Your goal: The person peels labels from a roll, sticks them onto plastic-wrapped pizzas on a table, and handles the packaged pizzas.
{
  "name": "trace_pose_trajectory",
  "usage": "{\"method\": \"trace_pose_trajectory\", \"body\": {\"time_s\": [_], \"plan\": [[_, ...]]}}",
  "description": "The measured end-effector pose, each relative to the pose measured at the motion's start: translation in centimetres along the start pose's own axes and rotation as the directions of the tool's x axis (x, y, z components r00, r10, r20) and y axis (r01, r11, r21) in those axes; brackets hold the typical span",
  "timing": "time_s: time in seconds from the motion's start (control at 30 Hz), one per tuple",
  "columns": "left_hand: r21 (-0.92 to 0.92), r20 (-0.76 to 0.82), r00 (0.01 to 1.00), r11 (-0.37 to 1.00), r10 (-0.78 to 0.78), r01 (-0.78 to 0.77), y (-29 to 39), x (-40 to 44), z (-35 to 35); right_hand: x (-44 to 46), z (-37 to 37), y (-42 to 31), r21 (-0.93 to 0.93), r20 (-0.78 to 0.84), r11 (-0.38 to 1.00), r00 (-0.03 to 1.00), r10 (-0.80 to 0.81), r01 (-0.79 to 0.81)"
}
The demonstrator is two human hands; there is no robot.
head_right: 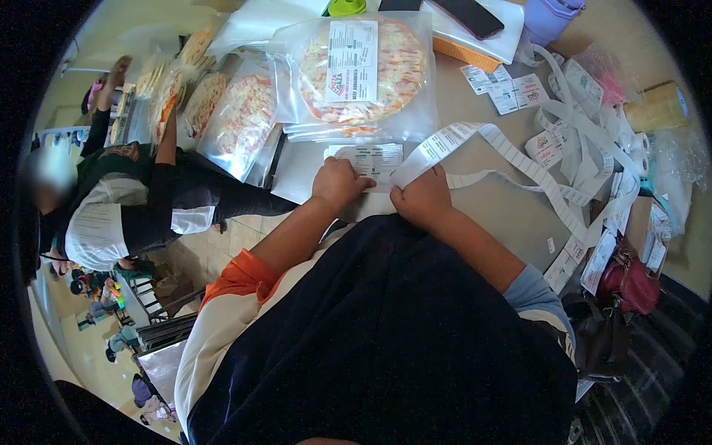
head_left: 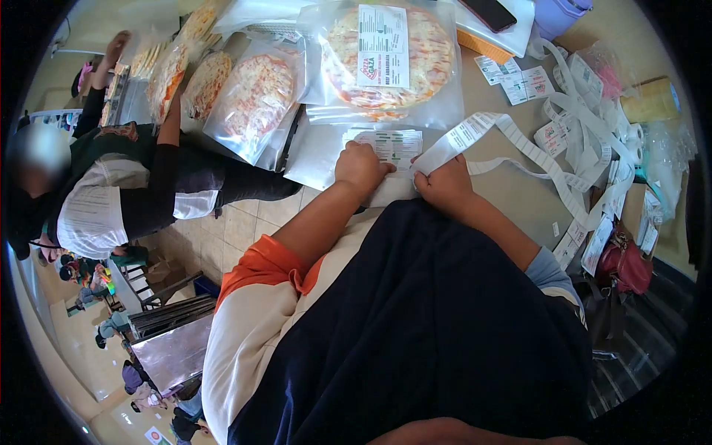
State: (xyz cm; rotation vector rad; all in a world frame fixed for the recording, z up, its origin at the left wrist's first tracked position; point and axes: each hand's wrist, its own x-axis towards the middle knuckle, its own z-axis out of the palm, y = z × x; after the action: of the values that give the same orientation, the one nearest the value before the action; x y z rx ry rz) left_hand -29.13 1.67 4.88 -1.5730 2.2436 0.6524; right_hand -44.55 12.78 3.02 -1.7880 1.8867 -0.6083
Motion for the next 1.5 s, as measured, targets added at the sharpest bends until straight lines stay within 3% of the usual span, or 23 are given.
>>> {"method": "trace_pose_trajectory", "body": {"time_s": [0.17, 0.2, 0.27, 0.4, 0.5, 0.6, 0.7, 0.8, 0.83, 0.93, 0.97, 1.0, 1.07, 1.13, 1.23, 1.33, 1.5], "plan": [[-0.026, -0.122, 0.991, 0.998, -0.055, 0.053, -1.9, 0.4, -1.6, 0.2, -0.4, -0.2, -0.059, 0.006, 0.998, 1.0, 0.018, -0.017], [-0.004, -0.228, 0.968, 0.994, 0.104, -0.107, -2.9, 0.6, -1.6, 0.1, -0.3, -0.1, -0.048, -0.004, 0.999, 1.0, 0.004, -0.004], [0.089, -0.413, 0.817, 0.911, 0.401, -0.402, -4.5, 0.9, -1.7, -0.1, 0.0, 0.1, -0.018, -0.05, 0.999, 0.998, -0.029, 0.028], [0.154, -0.264, 0.859, 0.898, 0.439, -0.411, -4.2, 0.4, -3.0, -0.7, -0.1, 0.1, 0.066, -0.156, 0.995, 0.986, -0.064, 0.075], [0.159, -0.303, 0.846, 0.899, 0.438, -0.409, -4.5, 1.3, -2.2, -0.8, -0.5, -0.3, 0.103, -0.181, 0.991, 0.981, -0.062, 0.082], [0.088, -0.192, 0.906, 0.926, 0.376, -0.366, -4.4, 1.8, -2.6, -0.9, -0.6, -0.6, 0.056, -0.207, 0.993, 0.975, -0.086, 0.1], [0.038, -0.449, 0.759, 0.858, 0.472, -0.512, -5.3, 1.7, -1.6, -0.9, -0.5, -1.0, 0.042, -0.245, 0.985, 0.958, -0.152, 0.168], [0.114, -0.631, 0.587, 0.809, 0.507, -0.576, -6.2, -0.5, -2.3, -0.8, -0.6, -1.2, 0.04, -0.253, 0.979, 0.95, -0.185, 0.201], [0.088, -0.691, 0.54, 0.798, 0.48, -0.596, -7.0, -1.4, -2.5, -0.7, -0.9, -1.5, 0.042, -0.257, 0.979, 0.949, -0.183, 0.201], [0.074, -0.759, 0.528, 0.857, 0.38, -0.511, -10.8, -3.9, -2.8, -0.2, -0.8, -1.4, 0.076, -0.212, 0.969, 0.954, -0.213, 0.233], [-0.327, -0.809, 0.581, 0.754, 0.089, -0.57, -12.1, -4.6, -2.1, 0.0, -0.6, -1.3, 0.091, -0.19, 0.964, 0.955, -0.228, 0.249], [-0.649, -0.73, 0.656, 0.49, -0.189, -0.582, -13.7, -5.0, -1.3, 0.1, -0.4, -1.2, 0.087, -0.15, 0.963, 0.959, -0.24, 0.255], [-0.737, -0.674, 0.524, 0.424, -0.521, -0.526, -18.8, -4.5, -1.2, 0.4, 0.1, -1.2, 0.079, -0.071, 0.96, 0.962, -0.265, 0.27], [-0.851, -0.396, 0.448, 0.137, -0.802, -0.506, -22.2, -5.3, -2.1, 0.7, 0.8, -0.9, 0.079, -0.045, 0.969, 0.972, -0.231, 0.234], [-0.94, -0.173, 0.413, 0.025, -0.894, -0.339, -26.9, -5.4, -1.9, 0.9, 0.7, -1.1, 0.075, 0.005, 0.978, 0.981, -0.196, 0.195], [-0.986, -0.043, 0.477, -0.039, -0.878, -0.161, -28.6, -4.0, -2.2, 1.0, 0.5, -1.6, 0.034, 0.016, 0.983, 0.984, -0.179, 0.178], [-0.97, -0.113, 0.764, -0.096, -0.635, -0.222, -30.5, -0.1, -2.5, 0.8, 0.6, -1.9, 0.023, 0.004, 0.987, 0.987, -0.161, 0.161]]}}
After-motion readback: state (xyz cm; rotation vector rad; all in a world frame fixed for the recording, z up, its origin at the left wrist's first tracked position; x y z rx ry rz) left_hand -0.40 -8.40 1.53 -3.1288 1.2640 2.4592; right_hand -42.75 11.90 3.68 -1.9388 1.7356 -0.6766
